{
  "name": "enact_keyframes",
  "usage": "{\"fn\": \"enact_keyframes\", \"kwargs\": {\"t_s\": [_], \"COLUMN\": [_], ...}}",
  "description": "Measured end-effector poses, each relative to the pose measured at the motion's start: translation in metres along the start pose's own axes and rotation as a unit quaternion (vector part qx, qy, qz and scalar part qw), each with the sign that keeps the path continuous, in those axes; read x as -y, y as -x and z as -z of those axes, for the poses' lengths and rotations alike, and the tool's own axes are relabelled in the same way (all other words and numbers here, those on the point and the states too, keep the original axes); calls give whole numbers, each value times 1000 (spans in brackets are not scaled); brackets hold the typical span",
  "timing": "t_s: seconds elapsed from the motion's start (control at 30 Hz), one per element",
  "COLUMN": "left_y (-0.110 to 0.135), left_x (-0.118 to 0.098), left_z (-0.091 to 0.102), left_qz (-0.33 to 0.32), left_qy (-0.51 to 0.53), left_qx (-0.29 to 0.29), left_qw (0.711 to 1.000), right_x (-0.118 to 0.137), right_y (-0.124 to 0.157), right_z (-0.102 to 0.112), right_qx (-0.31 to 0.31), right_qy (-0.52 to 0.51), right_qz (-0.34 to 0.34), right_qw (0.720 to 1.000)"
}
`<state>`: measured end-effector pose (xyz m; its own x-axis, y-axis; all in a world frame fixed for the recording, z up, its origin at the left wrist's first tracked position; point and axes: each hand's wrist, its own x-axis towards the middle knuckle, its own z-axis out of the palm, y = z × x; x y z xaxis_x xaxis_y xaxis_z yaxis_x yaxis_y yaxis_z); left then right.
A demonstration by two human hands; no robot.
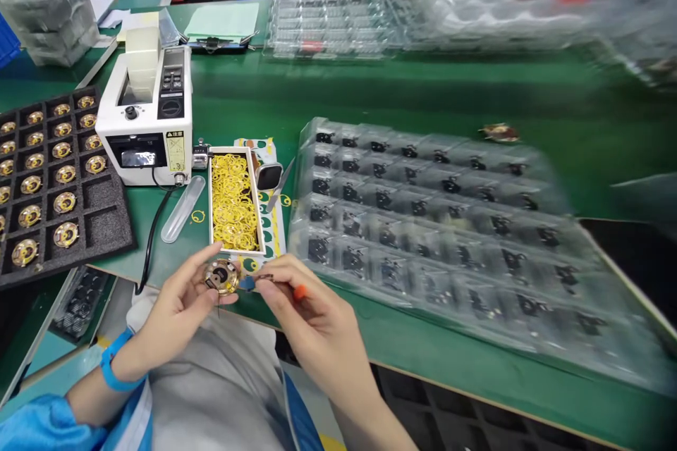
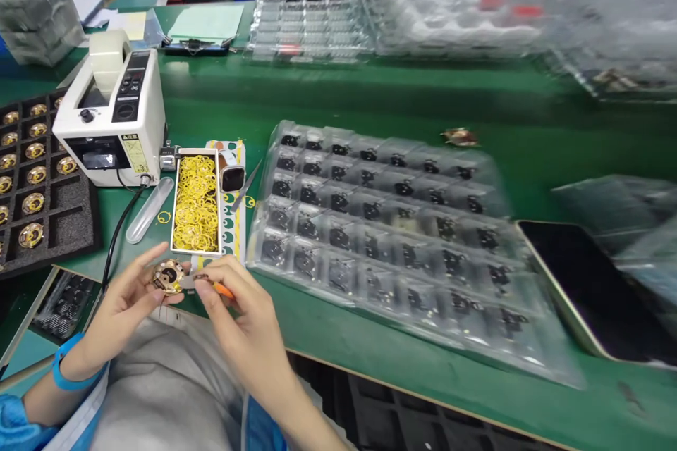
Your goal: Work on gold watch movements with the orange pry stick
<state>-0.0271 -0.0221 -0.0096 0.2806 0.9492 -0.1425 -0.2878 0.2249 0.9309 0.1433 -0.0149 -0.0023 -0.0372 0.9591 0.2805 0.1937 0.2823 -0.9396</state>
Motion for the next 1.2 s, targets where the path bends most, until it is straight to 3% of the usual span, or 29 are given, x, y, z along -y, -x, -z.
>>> {"fn": "enact_keyframes", "kwargs": {"t_s": [0.27,0.5,0.77,1.03,1.2], "left_y": [8,11,9,8,8], "left_x": [-4,-7,-6,0,2], "left_z": [4,2,-1,0,2], "left_qz": [5,41,39,37,30], "left_qy": [-6,-93,-98,-105,-104], "left_qx": [32,20,15,-3,-1], "left_qw": [999,995,994,994,994], "right_x": [1,8,3,0,2], "right_y": [-12,-19,-15,-11,-14], "right_z": [10,14,7,-1,-1], "right_qx": [87,165,143,101,121], "right_qy": [-43,-23,1,58,94], "right_qz": [-92,-94,-107,-73,-56], "right_qw": [991,982,984,990,987]}}
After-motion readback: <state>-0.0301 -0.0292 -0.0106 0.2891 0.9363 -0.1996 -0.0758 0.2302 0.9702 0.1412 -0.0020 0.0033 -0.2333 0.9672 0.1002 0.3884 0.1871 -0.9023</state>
